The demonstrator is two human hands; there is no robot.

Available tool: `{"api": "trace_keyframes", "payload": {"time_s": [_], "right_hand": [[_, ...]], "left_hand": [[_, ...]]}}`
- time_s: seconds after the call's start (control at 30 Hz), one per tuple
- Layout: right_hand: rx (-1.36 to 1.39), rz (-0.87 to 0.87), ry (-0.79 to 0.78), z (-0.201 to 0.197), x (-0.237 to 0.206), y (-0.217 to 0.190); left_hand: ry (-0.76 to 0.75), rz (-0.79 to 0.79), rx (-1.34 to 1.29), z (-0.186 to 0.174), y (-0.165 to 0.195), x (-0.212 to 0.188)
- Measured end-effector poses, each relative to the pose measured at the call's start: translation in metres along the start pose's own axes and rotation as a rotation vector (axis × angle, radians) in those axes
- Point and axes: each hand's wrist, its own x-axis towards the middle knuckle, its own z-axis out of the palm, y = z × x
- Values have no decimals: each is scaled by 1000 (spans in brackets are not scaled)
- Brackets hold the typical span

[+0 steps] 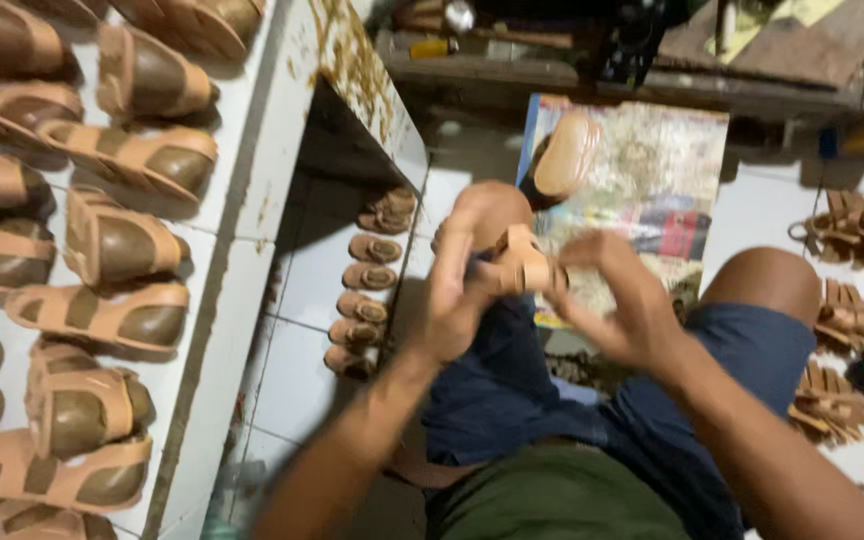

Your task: The person sits on the workshop floor and assembles leather sandals by hand, fitting the cut strap uppers over wooden shoe lasts and pressing the straps into place on the soles. They work on one sandal at a time and place finished sandals on the low ledge beside them.

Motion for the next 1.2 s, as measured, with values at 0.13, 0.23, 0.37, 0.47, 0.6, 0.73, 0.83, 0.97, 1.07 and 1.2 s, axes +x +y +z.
{"api": "trace_keyframes", "payload": {"time_s": [0.13,0.23,0.37,0.47,0.6,0.73,0.83,0.97,1.07,1.2], "right_hand": [[-115,-196,-10,-7,-22,-29],[-102,33,40,3,-40,-33],[130,454,84,22,-54,-37],[157,462,108,37,-54,-49],[-3,31,145,40,-42,-51],[235,272,147,20,-42,-43],[921,640,318,11,-50,-44],[1284,792,380,18,-54,-57],[1316,703,390,27,-52,-69],[1235,809,474,32,-52,-72]], "left_hand": [[112,-421,-1153,16,9,-4],[163,-422,-1147,13,7,-1],[162,-401,-1121,2,5,3],[179,-443,-1173,9,6,0],[207,-393,-1165,34,19,-14],[348,-377,-793,44,42,-29],[267,-197,-577,41,54,-28],[101,-110,-303,37,54,-21],[158,-117,-314,44,48,-24],[262,-34,-216,53,35,-23]]}}
